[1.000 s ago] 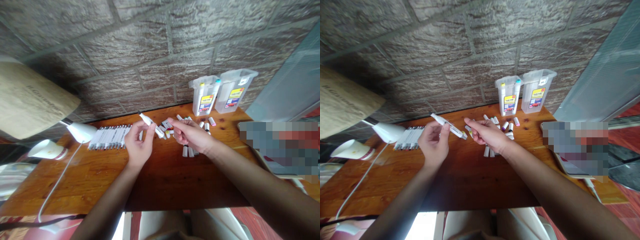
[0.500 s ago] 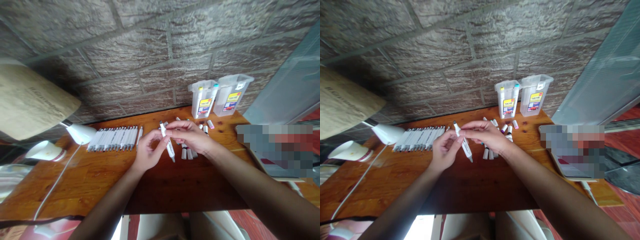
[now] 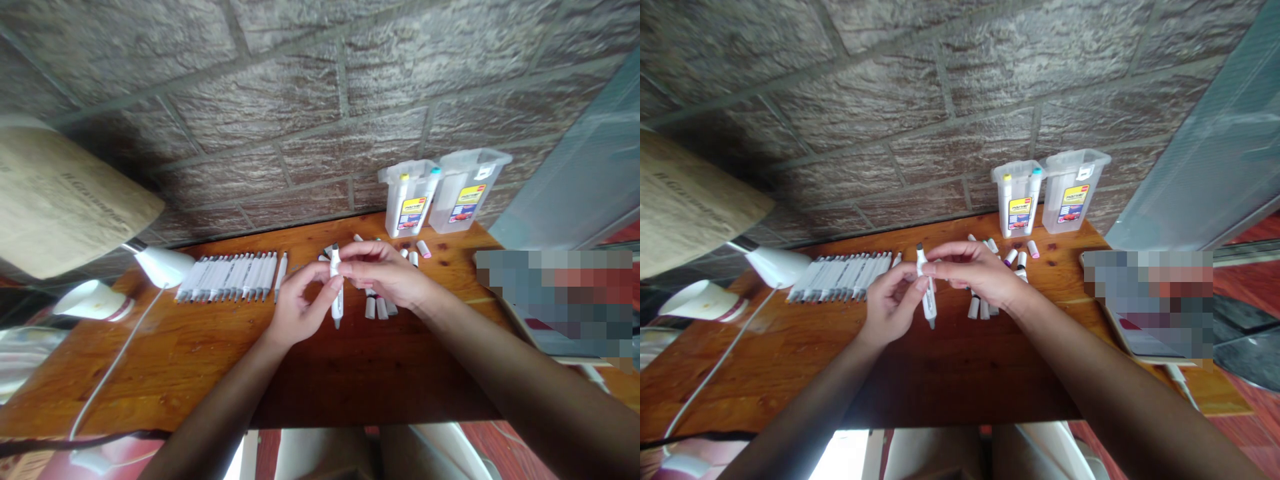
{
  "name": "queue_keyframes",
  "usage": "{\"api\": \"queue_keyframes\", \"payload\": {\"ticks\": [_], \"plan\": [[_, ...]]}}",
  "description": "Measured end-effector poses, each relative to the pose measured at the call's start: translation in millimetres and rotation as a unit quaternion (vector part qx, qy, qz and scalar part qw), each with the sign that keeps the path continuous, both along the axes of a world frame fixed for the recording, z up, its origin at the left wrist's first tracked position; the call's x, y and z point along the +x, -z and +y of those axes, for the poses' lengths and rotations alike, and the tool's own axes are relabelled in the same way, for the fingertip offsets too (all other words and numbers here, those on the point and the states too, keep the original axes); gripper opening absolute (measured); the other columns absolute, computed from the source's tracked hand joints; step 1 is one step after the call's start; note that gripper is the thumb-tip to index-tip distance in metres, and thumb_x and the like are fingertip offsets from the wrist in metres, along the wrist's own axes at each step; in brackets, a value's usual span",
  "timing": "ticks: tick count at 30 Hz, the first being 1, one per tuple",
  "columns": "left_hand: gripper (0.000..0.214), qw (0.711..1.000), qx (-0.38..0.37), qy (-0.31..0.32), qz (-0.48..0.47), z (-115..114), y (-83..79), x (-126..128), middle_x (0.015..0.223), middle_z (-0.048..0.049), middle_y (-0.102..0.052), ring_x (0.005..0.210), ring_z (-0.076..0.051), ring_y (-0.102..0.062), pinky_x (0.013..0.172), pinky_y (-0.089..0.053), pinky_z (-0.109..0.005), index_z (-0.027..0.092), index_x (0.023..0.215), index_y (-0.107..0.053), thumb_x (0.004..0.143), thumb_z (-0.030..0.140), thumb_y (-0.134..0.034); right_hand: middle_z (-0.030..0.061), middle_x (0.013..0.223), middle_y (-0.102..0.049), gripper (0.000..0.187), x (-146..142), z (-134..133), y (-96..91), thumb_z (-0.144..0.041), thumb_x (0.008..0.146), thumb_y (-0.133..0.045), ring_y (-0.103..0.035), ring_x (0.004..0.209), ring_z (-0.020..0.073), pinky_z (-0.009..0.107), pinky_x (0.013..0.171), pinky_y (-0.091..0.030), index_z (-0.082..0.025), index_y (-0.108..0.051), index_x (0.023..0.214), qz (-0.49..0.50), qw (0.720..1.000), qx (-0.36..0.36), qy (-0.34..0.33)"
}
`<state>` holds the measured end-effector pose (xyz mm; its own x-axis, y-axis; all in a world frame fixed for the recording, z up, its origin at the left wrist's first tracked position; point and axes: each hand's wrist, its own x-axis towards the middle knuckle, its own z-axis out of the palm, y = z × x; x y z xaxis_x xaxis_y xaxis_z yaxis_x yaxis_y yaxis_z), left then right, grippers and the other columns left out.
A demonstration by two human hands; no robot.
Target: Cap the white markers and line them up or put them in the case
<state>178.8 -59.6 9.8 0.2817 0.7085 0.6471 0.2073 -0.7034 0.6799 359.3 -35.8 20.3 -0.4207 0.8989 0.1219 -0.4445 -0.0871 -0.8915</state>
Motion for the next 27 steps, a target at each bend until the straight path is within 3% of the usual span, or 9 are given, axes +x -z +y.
{"api": "queue_keyframes", "payload": {"ticks": [9,13,17,22,27], "plan": [[0.008,1.0,0.019,-0.003,-0.002,0.2,-3.7,2.6,0.074,0.0,-0.069,0.065,-0.011,-0.064,0.062,-0.05,-0.02,0.018,0.092,-0.066,0.093,0.026,-0.066,-0.005,0.062,-0.061,0.028,-0.2,-1.3,-0.6,-0.032,0.064,-0.092,-0.035,0.047,0.0021,0.02,0.043,-0.021,-0.019,-0.079,0.085,0.003,1.0,0.0,-0.002],[0.017,1.0,0.025,-0.011,0.014,0.2,-5.2,3.8,0.068,0.001,-0.066,0.063,-0.01,-0.062,0.062,-0.05,-0.02,0.018,0.078,-0.06,0.091,0.026,-0.067,-0.0019,0.067,-0.066,0.026,-0.7,-2.0,-0.1,-0.03,0.067,-0.09,-0.037,0.048,0.0025,0.02,0.044,-0.021,-0.018,-0.079,0.087,-0.001,1.0,0.009,-0.026],[0.015,1.0,0.016,-0.002,0.012,1.0,-2.7,2.5,0.07,0.001,-0.068,0.063,-0.01,-0.063,0.064,-0.05,-0.021,0.018,0.079,-0.06,0.088,0.024,-0.071,-0.0005,0.069,-0.067,0.027,0.3,-2.2,0.5,-0.031,0.069,-0.089,-0.039,0.051,0.0037,0.02,0.045,-0.021,-0.018,-0.08,0.09,-0.012,0.999,0.017,-0.045],[0.021,1.0,-0.03,0.001,0.009,3.0,1.9,1.1,0.074,-0.0005,-0.071,0.068,-0.013,-0.066,0.069,-0.053,-0.024,0.019,0.081,-0.061,0.082,0.03,-0.078,0.0,0.068,-0.066,0.027,1.3,-3.6,0.4,-0.031,0.066,-0.089,-0.043,0.052,0.0051,0.021,0.048,-0.024,-0.017,-0.081,0.088,-0.033,0.998,-0.003,-0.047],[0.019,0.994,-0.095,0.058,0.0,3.3,0.7,0.6,0.079,-0.0042,-0.074,0.072,-0.016,-0.069,0.072,-0.057,-0.027,0.017,0.089,-0.066,0.092,0.036,-0.068,-0.0045,0.058,-0.057,0.017,2.8,-3.1,-2.6,-0.025,0.073,-0.082,-0.029,0.046,0.0023,0.022,0.047,-0.018,-0.018,-0.081,0.088,0.021,0.998,0.018,-0.056]]}}
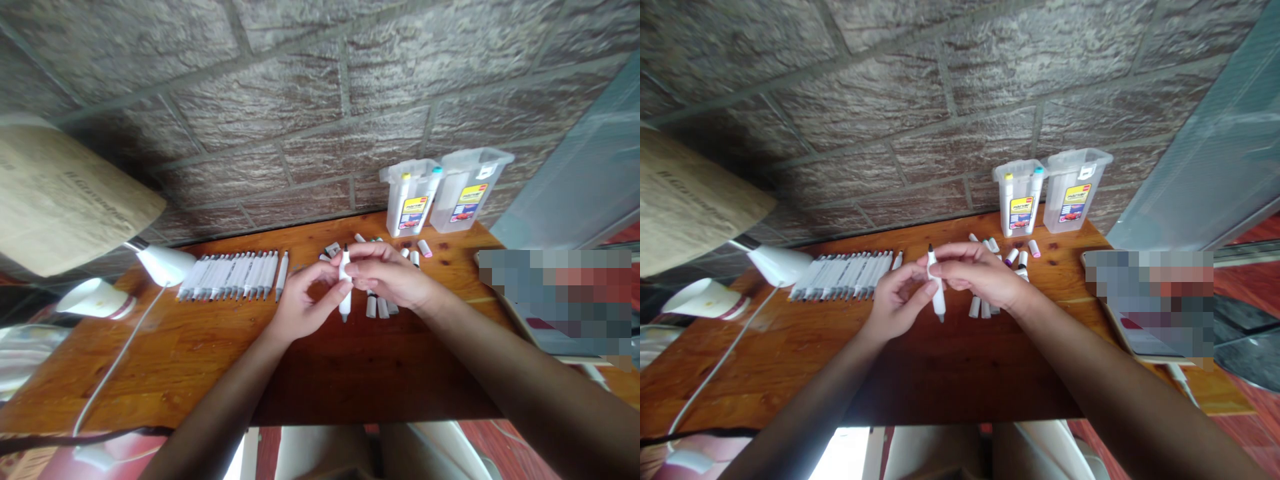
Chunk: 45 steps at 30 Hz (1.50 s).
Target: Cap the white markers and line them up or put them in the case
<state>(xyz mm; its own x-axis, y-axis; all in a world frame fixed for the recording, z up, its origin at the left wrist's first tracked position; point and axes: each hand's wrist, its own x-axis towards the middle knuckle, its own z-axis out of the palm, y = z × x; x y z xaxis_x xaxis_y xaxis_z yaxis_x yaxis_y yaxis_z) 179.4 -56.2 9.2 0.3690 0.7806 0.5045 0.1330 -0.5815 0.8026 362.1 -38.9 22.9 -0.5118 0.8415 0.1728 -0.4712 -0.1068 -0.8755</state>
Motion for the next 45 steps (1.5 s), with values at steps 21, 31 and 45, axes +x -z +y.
{"api": "queue_keyframes", "payload": {"ticks": [21,31,45], "plan": [[0.02,0.999,-0.027,0.043,0.008,4.7,1.0,-2.9,0.083,-0.0067,-0.078,0.072,-0.016,-0.07,0.071,-0.057,-0.027,0.017,0.088,-0.075,0.088,0.036,-0.073,-0.006,0.053,-0.054,0.021,2.9,-0.2,-3.6,-0.029,0.069,-0.082,-0.031,0.048,0.0041,0.024,0.048,-0.017,-0.018,-0.081,0.087,-0.032,0.999,0.005,0.023],[0.018,0.998,0.011,0.062,0.019,1.7,-4.9,-3.1,0.07,-0.0038,-0.072,0.062,-0.014,-0.063,0.063,-0.052,-0.025,0.016,0.079,-0.07,0.088,0.031,-0.072,-0.007,0.052,-0.048,0.02,3.0,-1.2,-3.6,-0.027,0.073,-0.081,-0.029,0.047,0.0037,0.023,0.048,-0.017,-0.017,-0.081,0.09,-0.008,1.0,0.006,-0.03],[0.017,0.999,-0.008,0.03,0.004,2.4,7.7,-3.1,0.08,-0.0046,-0.075,0.073,-0.018,-0.069,0.073,-0.058,-0.031,0.019,0.086,-0.072,0.083,0.035,-0.077,0.0024,0.081,-0.073,0.034,4.5,1.2,3.0,-0.038,0.072,-0.087,-0.047,0.058,0.0068,0.022,0.053,-0.034,-0.018,-0.081,0.099,-0.076,0.996,0.039,-0.041]]}}
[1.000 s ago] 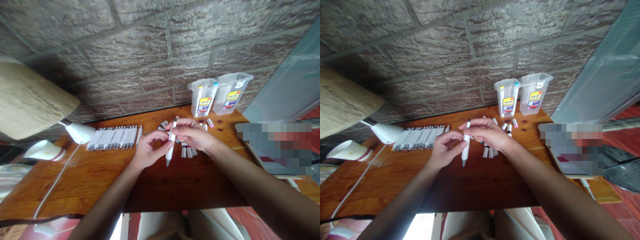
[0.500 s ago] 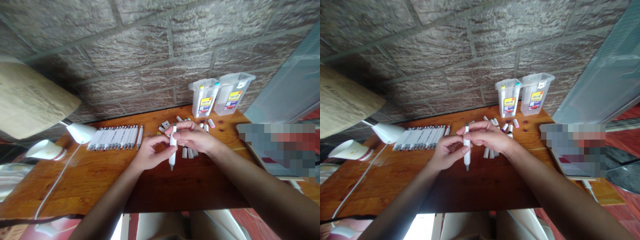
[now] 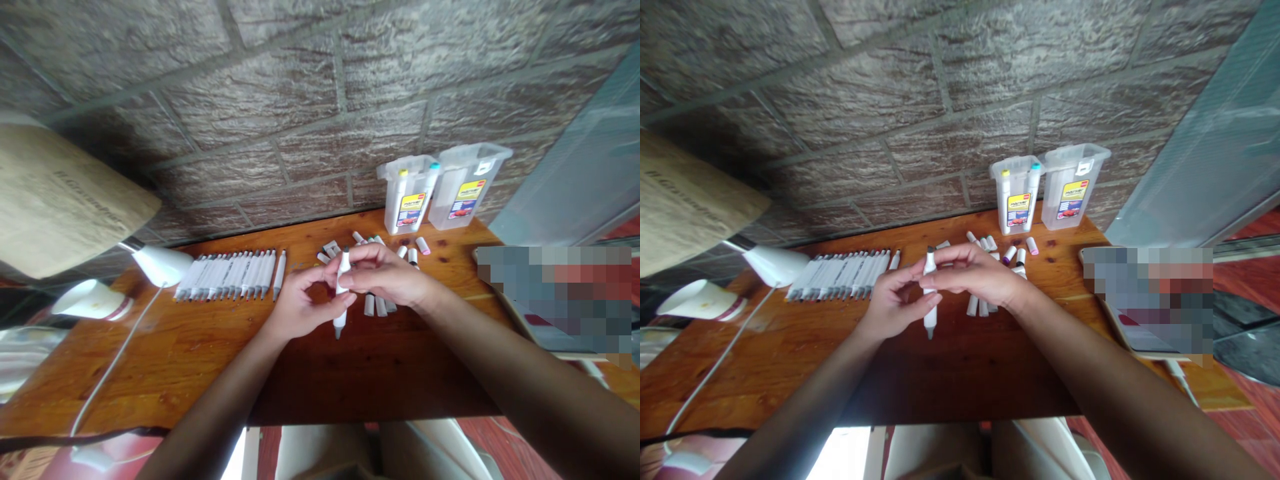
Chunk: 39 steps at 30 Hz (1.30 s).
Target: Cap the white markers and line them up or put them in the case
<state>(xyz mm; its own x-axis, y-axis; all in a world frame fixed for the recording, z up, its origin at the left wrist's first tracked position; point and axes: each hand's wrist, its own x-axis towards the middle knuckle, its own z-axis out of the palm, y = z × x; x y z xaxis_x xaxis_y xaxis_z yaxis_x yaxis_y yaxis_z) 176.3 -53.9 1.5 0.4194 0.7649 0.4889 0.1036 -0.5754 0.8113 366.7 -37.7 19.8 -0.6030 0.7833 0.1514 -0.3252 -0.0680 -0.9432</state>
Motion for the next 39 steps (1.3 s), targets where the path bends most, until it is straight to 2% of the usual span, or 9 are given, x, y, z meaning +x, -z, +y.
{"api": "queue_keyframes", "payload": {"ticks": [5,9,14,17,20,23,30,34,39], "plan": [[0.018,1.0,-0.005,0.002,-0.014,0.0,1.4,0.1,0.08,-0.0049,-0.076,0.073,-0.018,-0.07,0.072,-0.058,-0.031,0.019,0.087,-0.074,0.081,0.035,-0.079,0.0027,0.083,-0.073,0.03,0.1,0.4,1.1,-0.035,0.072,-0.087,-0.052,0.062,0.0084,0.022,0.053,-0.036,-0.018,-0.08,0.096,0.006,1.0,-0.003,0.007],[0.021,0.999,-0.041,0.018,-0.019,-1.4,-6.6,1.3,0.083,-0.0077,-0.078,0.071,-0.018,-0.072,0.068,-0.059,-0.03,0.017,0.086,-0.074,0.083,0.038,-0.079,0.001,0.077,-0.071,0.025,0.0,1.3,0.4,-0.031,0.073,-0.085,-0.051,0.058,0.0072,0.022,0.05,-0.032,-0.018,-0.079,0.093,0.033,0.999,-0.013,0.011],[0.026,0.989,-0.126,0.07,-0.032,-5.5,-19.1,2.7,0.077,-0.0094,-0.079,0.059,-0.015,-0.069,0.053,-0.054,-0.023,0.013,0.094,-0.074,0.091,0.039,-0.07,-0.0033,0.061,-0.062,0.024,2.2,1.7,-1.6,-0.029,0.075,-0.081,-0.043,0.049,0.0062,0.021,0.046,-0.027,-0.019,-0.079,0.097,0.057,0.998,-0.031,0.006],[0.026,0.986,-0.143,0.079,-0.037,-5.9,-19.4,2.3,0.075,-0.0092,-0.078,0.057,-0.014,-0.068,0.052,-0.053,-0.022,0.012,0.094,-0.073,0.091,0.038,-0.07,-0.0047,0.06,-0.058,0.026,2.8,2.7,-0.7,-0.028,0.076,-0.081,-0.036,0.048,0.0048,0.02,0.046,-0.026,-0.018,-0.079,0.1,0.06,0.998,-0.032,0.009],[0.023,0.987,-0.131,0.084,-0.046,-4.1,-16.6,1.5,0.075,-0.0082,-0.078,0.06,-0.014,-0.068,0.057,-0.055,-0.022,0.012,0.09,-0.072,0.088,0.035,-0.075,-0.0044,0.063,-0.06,0.027,1.9,3.5,0.7,-0.028,0.076,-0.081,-0.035,0.049,0.0037,0.019,0.046,-0.024,-0.017,-0.079,0.1,0.064,0.998,-0.027,-0.005],[0.019,0.989,-0.108,0.086,-0.055,-1.5,-13.5,0.7,0.073,-0.0061,-0.077,0.059,-0.013,-0.067,0.06,-0.055,-0.022,0.013,0.087,-0.072,0.085,0.031,-0.078,-0.0009,0.073,-0.068,0.024,1.3,3.1,0.5,-0.028,0.075,-0.083,-0.042,0.052,0.0035,0.019,0.047,-0.027,-0.017,-0.08,0.096,0.059,0.998,-0.024,-0.011],[0.024,0.996,-0.054,0.042,-0.053,2.1,-2.9,-1.4,0.081,-0.006,-0.077,0.074,-0.016,-0.071,0.074,-0.056,-0.026,0.014,0.08,-0.072,0.071,0.029,-0.088,0.0019,0.084,-0.074,0.027,3.0,0.8,-0.8,-0.03,0.069,-0.089,-0.059,0.067,0.0089,0.022,0.062,-0.045,-0.019,-0.082,0.092,0.047,0.998,-0.024,-0.016],[0.025,0.998,-0.036,0.04,-0.035,1.2,-0.5,-1.7,0.081,-0.0051,-0.077,0.074,-0.015,-0.07,0.076,-0.055,-0.025,0.014,0.081,-0.072,0.069,0.027,-0.09,0.0019,0.084,-0.075,0.026,4.6,1.4,1.9,-0.029,0.068,-0.09,-0.068,0.082,0.0142,0.025,0.073,-0.051,-0.019,-0.083,0.091,0.046,0.999,-0.011,-0.026],[0.027,0.999,-0.016,0.042,-0.021,1.8,-2.0,-1.9,0.077,-0.0041,-0.075,0.07,-0.015,-0.068,0.071,-0.055,-0.024,0.014,0.081,-0.072,0.068,0.03,-0.09,0.0033,0.085,-0.075,0.028,6.2,2.2,2.0,-0.029,0.069,-0.089,-0.066,0.078,0.0124,0.023,0.072,-0.05,-0.017,-0.083,0.094,0.032,0.998,-0.008,-0.046]]}}
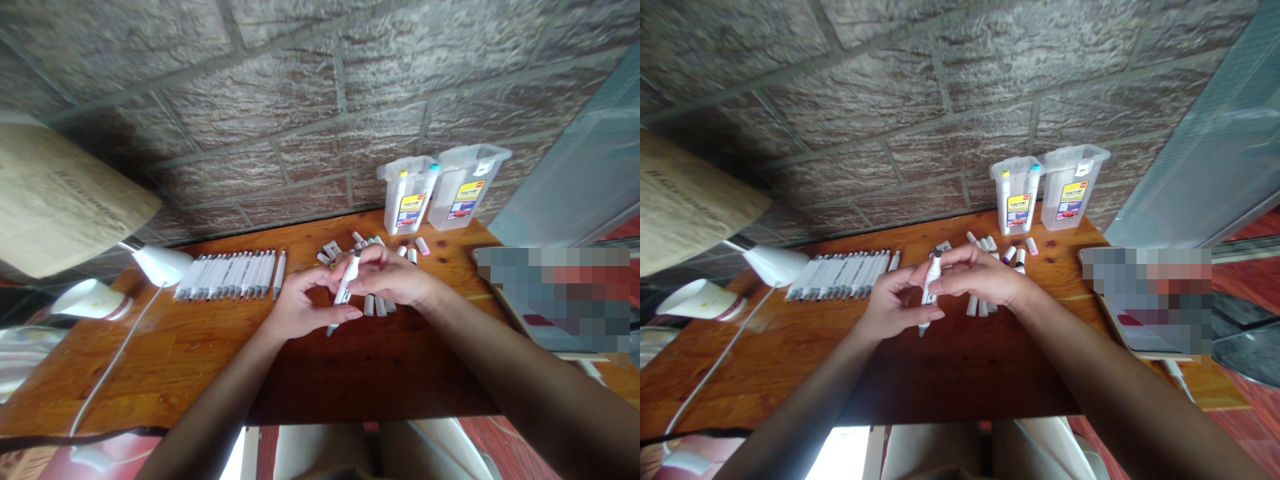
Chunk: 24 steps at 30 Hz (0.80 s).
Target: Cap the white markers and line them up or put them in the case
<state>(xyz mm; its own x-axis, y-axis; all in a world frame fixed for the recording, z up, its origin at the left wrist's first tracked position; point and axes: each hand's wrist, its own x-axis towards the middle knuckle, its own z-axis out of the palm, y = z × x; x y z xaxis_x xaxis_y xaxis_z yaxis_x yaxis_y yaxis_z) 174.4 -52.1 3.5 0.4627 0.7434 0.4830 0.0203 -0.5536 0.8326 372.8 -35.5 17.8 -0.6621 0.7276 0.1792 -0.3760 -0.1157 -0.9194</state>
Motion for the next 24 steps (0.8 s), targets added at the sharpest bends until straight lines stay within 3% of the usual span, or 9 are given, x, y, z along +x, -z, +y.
{"api": "queue_keyframes", "payload": {"ticks": [13,17,21,24], "plan": [[0.026,1.0,0.011,0.003,-0.025,-0.7,-2.9,3.3,0.073,-0.0018,-0.073,0.065,-0.012,-0.065,0.066,-0.052,-0.022,0.015,0.078,-0.071,0.066,0.027,-0.091,0.002,0.082,-0.075,0.025,-0.2,0.2,0.2,-0.028,0.069,-0.087,-0.06,0.069,0.0095,0.024,0.068,-0.047,-0.017,-0.082,0.09,-0.009,1.0,-0.003,-0.003],[0.029,0.996,-0.07,0.054,-0.026,-0.8,-4.3,0.7,0.075,-0.0045,-0.075,0.069,-0.015,-0.068,0.069,-0.054,-0.025,0.014,0.081,-0.074,0.068,0.033,-0.091,0.0014,0.08,-0.074,0.024,0.2,0.0,0.7,-0.026,0.067,-0.088,-0.058,0.064,0.0082,0.023,0.063,-0.046,-0.015,-0.081,0.087,0.003,1.0,-0.017,0.001],[0.034,0.975,-0.192,0.105,-0.021,-5.1,-14.4,-0.8,0.07,-0.0066,-0.074,0.054,-0.013,-0.063,0.053,-0.051,-0.022,0.011,0.093,-0.074,0.083,0.043,-0.078,0.003,0.076,-0.073,0.024,0.0,-0.7,2.5,-0.026,0.071,-0.085,-0.065,0.062,0.0121,0.021,0.053,-0.042,-0.014,-0.079,0.092,0.033,0.999,-0.02,-0.027],[0.035,0.967,-0.224,0.116,-0.027,-7.8,-20.8,0.1,0.068,-0.0073,-0.075,0.05,-0.012,-0.063,0.049,-0.049,-0.02,0.01,0.092,-0.074,0.086,0.045,-0.075,0.0034,0.072,-0.073,0.028,-0.1,-1.7,2.5,-0.027,0.073,-0.085,-0.069,0.062,0.0154,0.022,0.052,-0.045,-0.013,-0.079,0.096,0.038,0.998,-0.022,-0.048]]}}
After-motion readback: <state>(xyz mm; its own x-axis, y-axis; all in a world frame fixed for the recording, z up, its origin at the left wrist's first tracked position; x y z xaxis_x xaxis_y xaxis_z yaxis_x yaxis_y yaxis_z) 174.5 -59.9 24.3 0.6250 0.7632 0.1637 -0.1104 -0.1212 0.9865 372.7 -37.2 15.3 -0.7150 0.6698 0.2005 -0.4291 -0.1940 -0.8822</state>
